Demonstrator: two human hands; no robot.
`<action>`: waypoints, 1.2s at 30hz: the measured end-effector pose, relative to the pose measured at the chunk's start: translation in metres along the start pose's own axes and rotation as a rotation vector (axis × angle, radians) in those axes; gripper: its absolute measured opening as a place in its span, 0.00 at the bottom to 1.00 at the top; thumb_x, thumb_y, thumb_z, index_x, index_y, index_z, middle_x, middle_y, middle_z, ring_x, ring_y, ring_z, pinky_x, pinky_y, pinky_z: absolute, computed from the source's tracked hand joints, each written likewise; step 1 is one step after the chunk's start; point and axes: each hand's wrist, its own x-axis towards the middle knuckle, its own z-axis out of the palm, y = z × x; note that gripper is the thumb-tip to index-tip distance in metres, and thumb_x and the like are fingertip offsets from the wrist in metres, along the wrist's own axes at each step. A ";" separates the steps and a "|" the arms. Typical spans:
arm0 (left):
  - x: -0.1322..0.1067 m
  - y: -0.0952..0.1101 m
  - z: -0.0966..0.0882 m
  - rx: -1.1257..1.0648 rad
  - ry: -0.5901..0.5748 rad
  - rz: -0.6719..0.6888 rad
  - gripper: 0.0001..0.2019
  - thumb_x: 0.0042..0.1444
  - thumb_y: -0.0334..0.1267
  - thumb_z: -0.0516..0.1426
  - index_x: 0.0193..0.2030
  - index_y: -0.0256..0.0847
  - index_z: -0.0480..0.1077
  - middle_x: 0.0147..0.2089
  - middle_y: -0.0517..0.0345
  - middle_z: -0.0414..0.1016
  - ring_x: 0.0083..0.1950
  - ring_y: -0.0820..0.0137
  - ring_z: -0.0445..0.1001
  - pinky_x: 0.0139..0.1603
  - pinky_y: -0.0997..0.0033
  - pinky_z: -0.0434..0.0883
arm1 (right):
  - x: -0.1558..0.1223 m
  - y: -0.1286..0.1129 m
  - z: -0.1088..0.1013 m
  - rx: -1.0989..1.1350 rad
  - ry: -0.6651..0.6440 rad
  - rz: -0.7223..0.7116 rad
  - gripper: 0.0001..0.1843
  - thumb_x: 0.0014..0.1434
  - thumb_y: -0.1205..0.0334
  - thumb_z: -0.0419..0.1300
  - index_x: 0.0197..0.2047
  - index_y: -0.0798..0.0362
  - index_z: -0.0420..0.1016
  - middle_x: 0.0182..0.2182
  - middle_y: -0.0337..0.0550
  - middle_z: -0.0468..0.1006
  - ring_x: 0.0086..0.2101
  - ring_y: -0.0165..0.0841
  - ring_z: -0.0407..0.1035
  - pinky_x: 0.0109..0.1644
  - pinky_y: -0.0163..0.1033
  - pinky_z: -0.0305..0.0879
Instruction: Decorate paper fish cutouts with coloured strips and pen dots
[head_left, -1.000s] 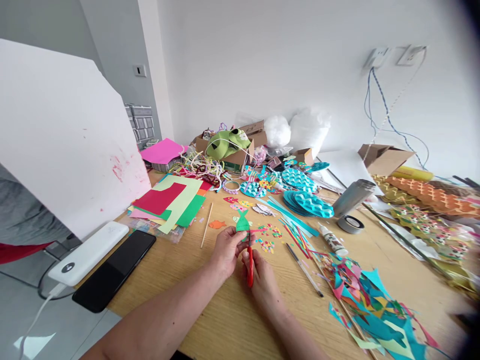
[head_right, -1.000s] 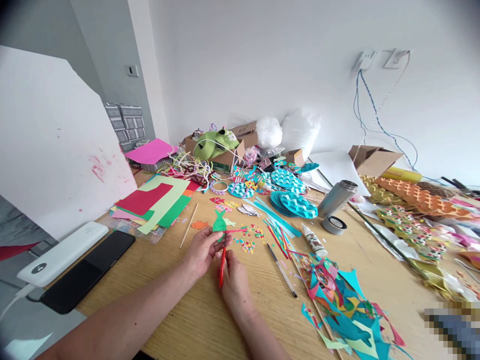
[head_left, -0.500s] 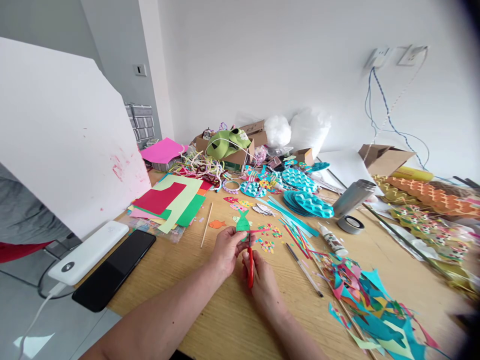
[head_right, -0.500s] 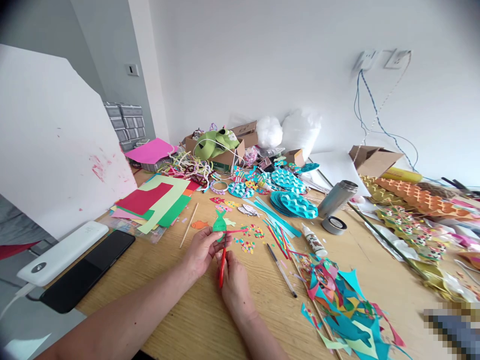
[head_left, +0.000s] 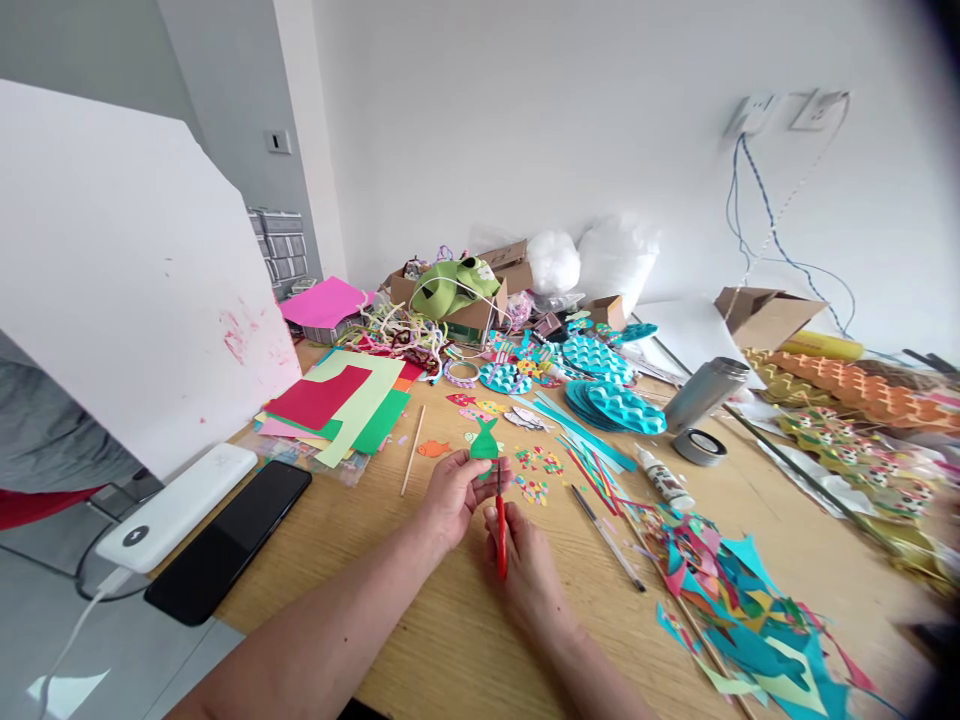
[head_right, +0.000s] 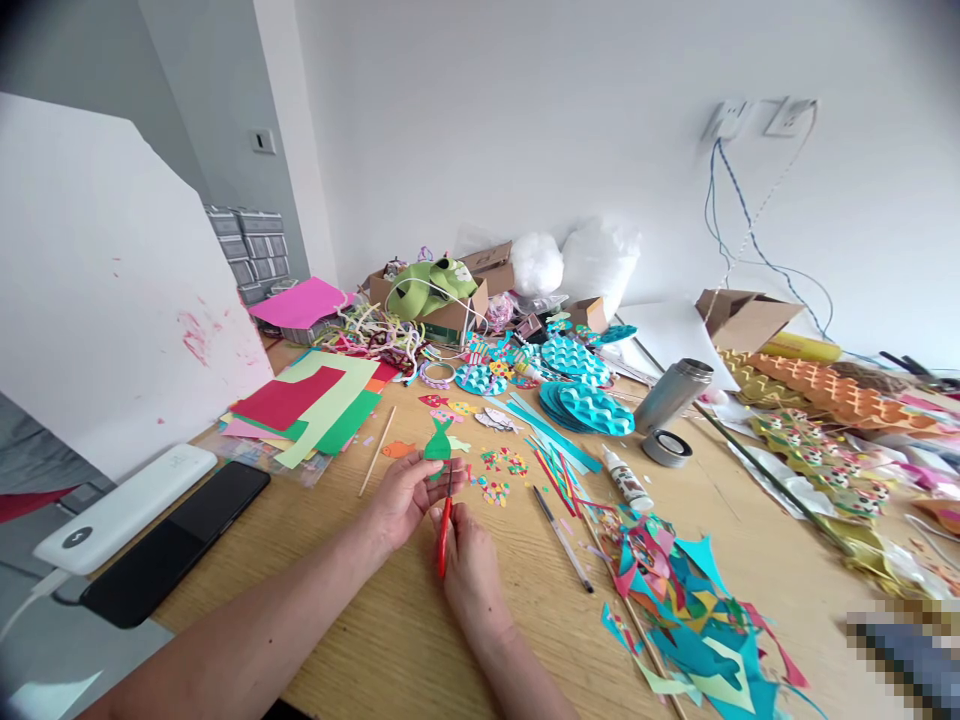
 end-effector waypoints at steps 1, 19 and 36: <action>0.000 0.001 0.000 0.004 -0.001 -0.009 0.10 0.43 0.31 0.63 0.34 0.32 0.71 0.39 0.44 0.79 0.39 0.61 0.79 0.42 0.66 0.74 | 0.000 -0.001 -0.001 -0.012 -0.001 0.002 0.21 0.62 0.43 0.48 0.27 0.50 0.62 0.21 0.38 0.70 0.22 0.30 0.60 0.25 0.34 0.51; 0.010 0.015 -0.010 0.066 0.111 0.057 0.05 0.44 0.30 0.61 0.30 0.33 0.72 0.31 0.48 0.79 0.29 0.71 0.75 0.34 0.73 0.71 | -0.048 -0.075 -0.048 -0.920 -0.480 -0.037 0.08 0.57 0.63 0.59 0.37 0.54 0.79 0.36 0.55 0.80 0.37 0.46 0.75 0.35 0.39 0.62; 0.013 0.008 -0.016 0.218 0.055 -0.054 0.09 0.42 0.34 0.66 0.28 0.33 0.72 0.28 0.48 0.79 0.24 0.73 0.74 0.29 0.75 0.69 | 0.101 -0.001 -0.075 -0.587 -0.118 -0.104 0.09 0.52 0.70 0.58 0.35 0.56 0.80 0.33 0.47 0.78 0.31 0.32 0.70 0.36 0.34 0.61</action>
